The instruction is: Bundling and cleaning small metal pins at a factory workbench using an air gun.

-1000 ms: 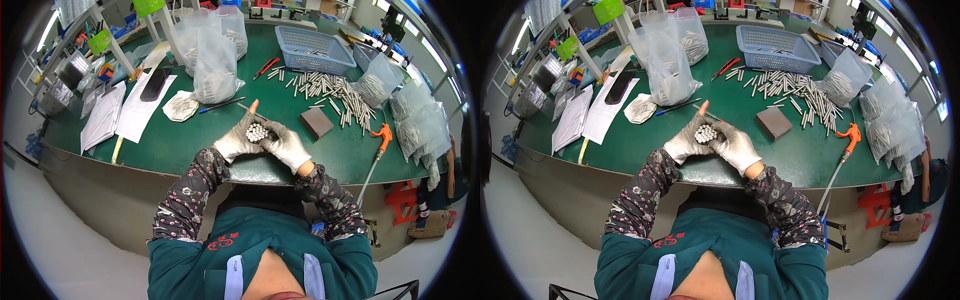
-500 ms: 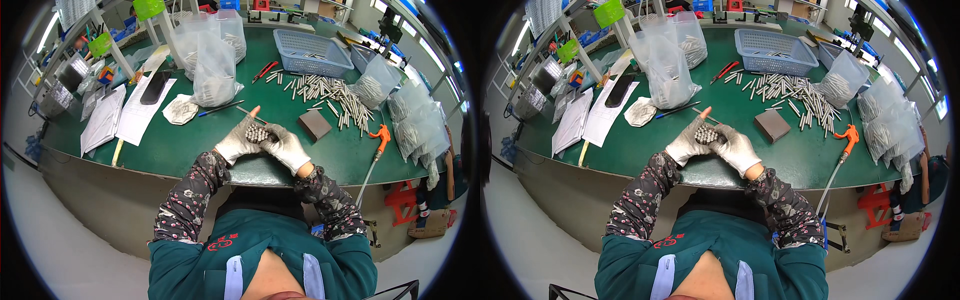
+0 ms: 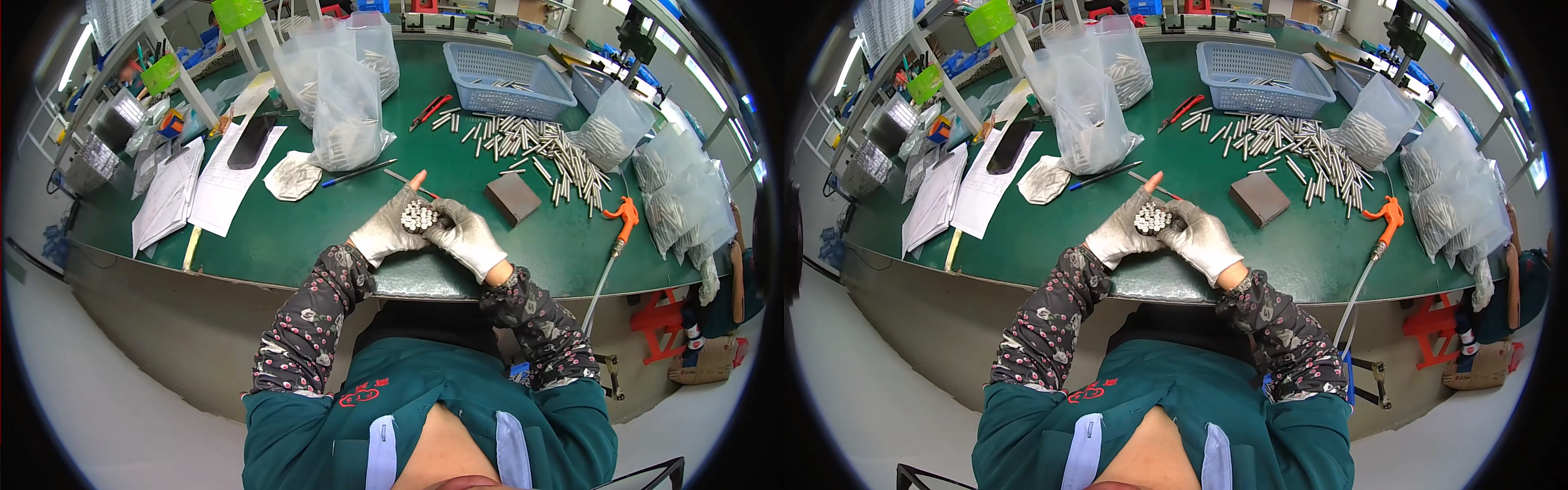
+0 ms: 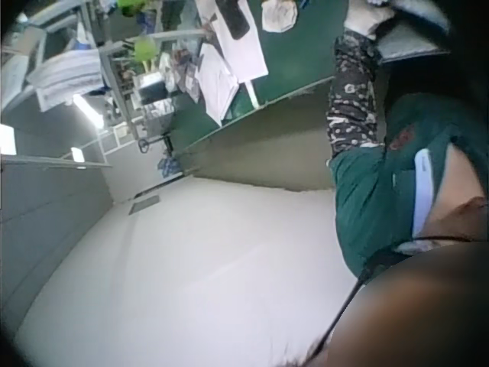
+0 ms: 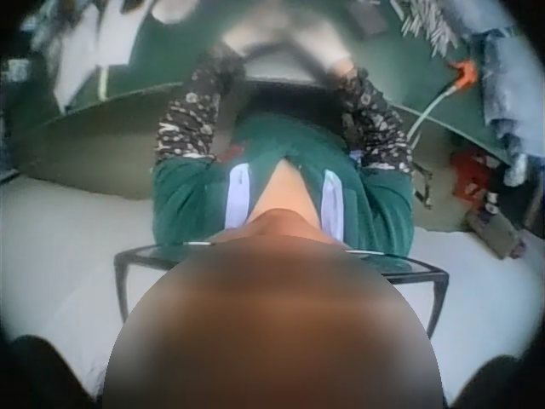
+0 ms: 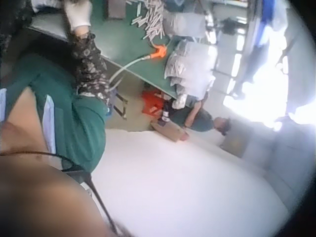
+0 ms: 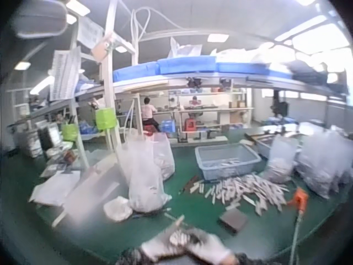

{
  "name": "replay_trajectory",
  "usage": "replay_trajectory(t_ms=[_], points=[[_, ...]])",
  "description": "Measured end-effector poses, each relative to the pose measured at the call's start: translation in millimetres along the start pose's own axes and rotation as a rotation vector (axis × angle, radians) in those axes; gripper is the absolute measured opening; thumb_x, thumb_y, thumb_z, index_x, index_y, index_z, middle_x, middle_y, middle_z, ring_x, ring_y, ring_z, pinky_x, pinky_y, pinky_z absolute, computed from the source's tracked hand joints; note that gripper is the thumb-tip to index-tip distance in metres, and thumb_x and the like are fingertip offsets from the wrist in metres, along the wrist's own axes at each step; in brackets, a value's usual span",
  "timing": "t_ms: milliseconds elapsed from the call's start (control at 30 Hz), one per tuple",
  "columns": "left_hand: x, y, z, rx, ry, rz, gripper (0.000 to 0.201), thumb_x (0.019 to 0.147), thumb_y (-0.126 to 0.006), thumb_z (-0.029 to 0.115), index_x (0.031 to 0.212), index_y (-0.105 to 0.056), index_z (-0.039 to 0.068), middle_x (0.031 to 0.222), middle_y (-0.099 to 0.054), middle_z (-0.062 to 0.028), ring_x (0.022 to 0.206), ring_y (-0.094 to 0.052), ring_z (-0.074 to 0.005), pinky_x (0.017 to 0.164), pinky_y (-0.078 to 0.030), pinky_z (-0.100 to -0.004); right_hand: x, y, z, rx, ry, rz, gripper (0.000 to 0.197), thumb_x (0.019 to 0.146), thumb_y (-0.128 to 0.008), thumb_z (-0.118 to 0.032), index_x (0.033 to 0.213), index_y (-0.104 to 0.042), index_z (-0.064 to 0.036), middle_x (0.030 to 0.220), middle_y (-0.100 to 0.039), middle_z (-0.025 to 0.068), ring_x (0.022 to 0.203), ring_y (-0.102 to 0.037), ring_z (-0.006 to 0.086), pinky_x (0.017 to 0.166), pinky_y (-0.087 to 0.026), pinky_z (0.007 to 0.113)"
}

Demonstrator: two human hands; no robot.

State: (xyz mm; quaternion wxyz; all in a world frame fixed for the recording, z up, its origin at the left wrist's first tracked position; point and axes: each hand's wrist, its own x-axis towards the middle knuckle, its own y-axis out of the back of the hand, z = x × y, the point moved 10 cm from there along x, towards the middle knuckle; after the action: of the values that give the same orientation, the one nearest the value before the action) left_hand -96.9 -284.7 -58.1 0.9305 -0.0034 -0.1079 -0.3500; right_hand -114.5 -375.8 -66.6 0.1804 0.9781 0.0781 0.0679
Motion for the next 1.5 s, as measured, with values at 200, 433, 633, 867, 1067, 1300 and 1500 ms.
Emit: replay_trajectory(t_ms=[200,433,633,867,1067,1300,1500], points=[[-0.5,0.7,-0.5,-0.004,0.059,0.015,0.107,0.059,-0.073,-0.003,0.144,-0.010,0.013,0.100,-0.052,-0.0021,0.092,-0.051,-0.0117,0.086,-0.041,-0.0242,-0.9,7.3,-7.9,-0.024,0.123,0.098,0.042,0.074,-0.068,-0.024,0.108,-0.056,-0.0012,0.091,-0.063,0.0157,0.081,-0.064,0.0256,0.071,-0.049,0.031],[-2.1,4.9,-3.8,0.032,0.085,0.033,0.105,0.059,-0.072,-0.002,0.144,-0.011,0.013,0.099,-0.051,-0.0024,0.092,-0.050,-0.0128,0.087,-0.041,-0.0247,0.6,1.7,-12.9,-0.112,-0.030,-0.010,0.043,0.078,-0.065,-0.015,0.115,-0.051,0.0025,0.100,-0.060,0.0090,0.085,-0.056,0.0113,0.075,-0.047,0.023],[-0.1,5.1,-4.6,0.077,0.084,0.041,0.103,0.058,-0.071,-0.008,0.143,-0.016,0.015,0.100,-0.052,-0.0005,0.093,-0.050,-0.0106,0.088,-0.039,-0.0237,2.9,3.9,-3.1,-0.069,0.038,0.036,0.045,0.077,-0.065,-0.016,0.116,-0.051,0.0026,0.099,-0.060,0.0091,0.084,-0.056,0.0112,0.074,-0.047,0.024],[-1.1,4.2,-2.9,0.064,0.097,0.035,0.100,0.060,-0.071,-0.008,0.143,-0.019,0.015,0.103,-0.053,-0.0010,0.096,-0.050,-0.0107,0.090,-0.039,-0.0247,2.4,3.7,-4.9,-0.056,0.027,0.019,0.046,0.078,-0.065,-0.015,0.117,-0.050,0.0029,0.100,-0.060,0.0091,0.086,-0.056,0.0111,0.075,-0.046,0.023],[-0.9,1.0,-4.2,0.003,0.078,-0.006,0.099,0.062,-0.072,-0.005,0.143,-0.019,0.014,0.102,-0.052,-0.0007,0.095,-0.050,-0.0103,0.089,-0.039,-0.0242,-0.7,4.7,-7.1,-0.036,0.031,0.033,0.046,0.078,-0.065,-0.015,0.118,-0.050,0.0030,0.101,-0.061,0.0107,0.088,-0.057,0.0130,0.078,-0.046,0.024],[0.5,-4.1,3.4,0.085,0.049,0.035,0.111,0.057,-0.075,-0.003,0.144,-0.008,0.014,0.100,-0.052,-0.0002,0.092,-0.050,-0.0100,0.087,-0.039,-0.0232,-7.5,3.9,-27.4,-0.248,0.081,-0.020,0.049,0.077,-0.061,-0.012,0.121,-0.047,0.0025,0.098,-0.061,0.0136,0.086,-0.059,0.0138,0.076,-0.047,0.025],[1.1,-2.3,7.3,0.219,0.028,0.120,0.107,0.058,-0.072,-0.001,0.144,-0.011,0.017,0.094,-0.055,-0.0020,0.086,-0.052,-0.0117,0.082,-0.042,-0.0238,-8.0,7.1,-27.4,-0.196,0.054,-0.031,0.052,0.075,-0.059,-0.014,0.123,-0.044,0.0003,0.084,-0.061,0.0116,0.077,-0.060,0.0172,0.069,-0.047,0.029]])
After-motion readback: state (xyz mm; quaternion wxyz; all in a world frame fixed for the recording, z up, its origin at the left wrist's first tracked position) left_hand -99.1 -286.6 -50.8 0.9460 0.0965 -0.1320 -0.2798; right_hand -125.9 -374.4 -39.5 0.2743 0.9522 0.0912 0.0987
